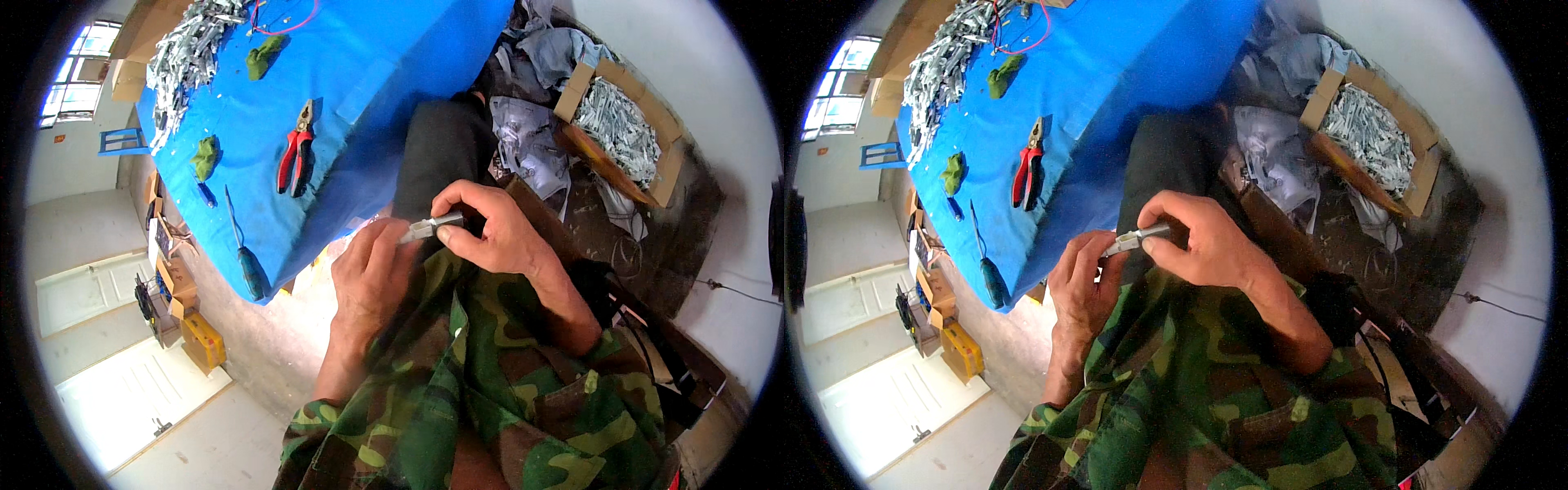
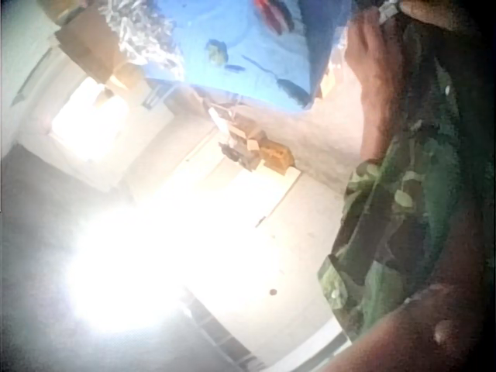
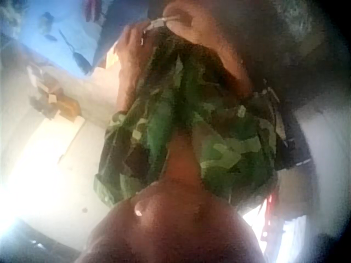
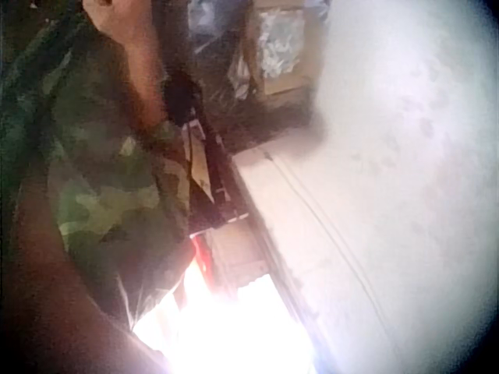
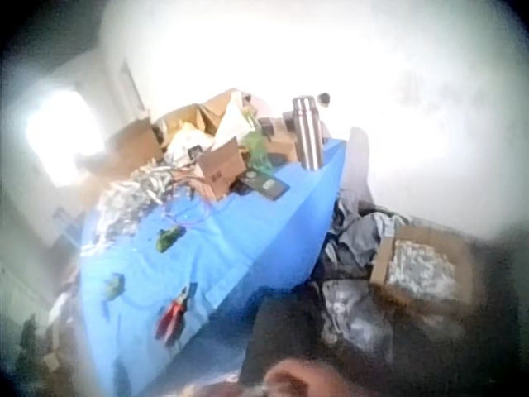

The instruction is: The person uses pliers to bend a metal clip onto a component and then inserts a small spring into a metal housing by hand.

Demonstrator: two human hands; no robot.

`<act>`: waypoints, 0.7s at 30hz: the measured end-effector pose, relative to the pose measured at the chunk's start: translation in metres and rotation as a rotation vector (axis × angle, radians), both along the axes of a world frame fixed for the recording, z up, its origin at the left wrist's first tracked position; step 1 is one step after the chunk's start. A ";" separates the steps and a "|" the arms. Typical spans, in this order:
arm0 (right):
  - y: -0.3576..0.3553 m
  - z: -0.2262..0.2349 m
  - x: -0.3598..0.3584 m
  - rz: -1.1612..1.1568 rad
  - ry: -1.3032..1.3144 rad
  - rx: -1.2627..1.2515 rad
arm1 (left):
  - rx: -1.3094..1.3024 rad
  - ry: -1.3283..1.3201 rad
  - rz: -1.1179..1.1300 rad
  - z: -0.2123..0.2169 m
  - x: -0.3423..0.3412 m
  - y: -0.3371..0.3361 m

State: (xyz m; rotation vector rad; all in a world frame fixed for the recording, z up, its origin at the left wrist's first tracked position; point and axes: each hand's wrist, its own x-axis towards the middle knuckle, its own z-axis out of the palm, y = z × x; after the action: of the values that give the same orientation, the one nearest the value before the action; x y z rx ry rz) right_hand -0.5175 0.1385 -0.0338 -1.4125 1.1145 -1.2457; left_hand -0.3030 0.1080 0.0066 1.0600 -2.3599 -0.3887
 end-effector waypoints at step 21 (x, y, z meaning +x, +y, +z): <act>-0.020 -0.015 0.019 0.159 0.421 -0.101 | 0.099 -0.299 -0.109 -0.009 0.019 -0.028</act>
State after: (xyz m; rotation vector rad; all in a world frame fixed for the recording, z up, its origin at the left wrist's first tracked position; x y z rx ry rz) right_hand -0.4989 0.1181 -0.0491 -1.8591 1.1987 -0.9243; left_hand -0.2835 0.0800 -0.0023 1.1028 -2.6966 -0.4149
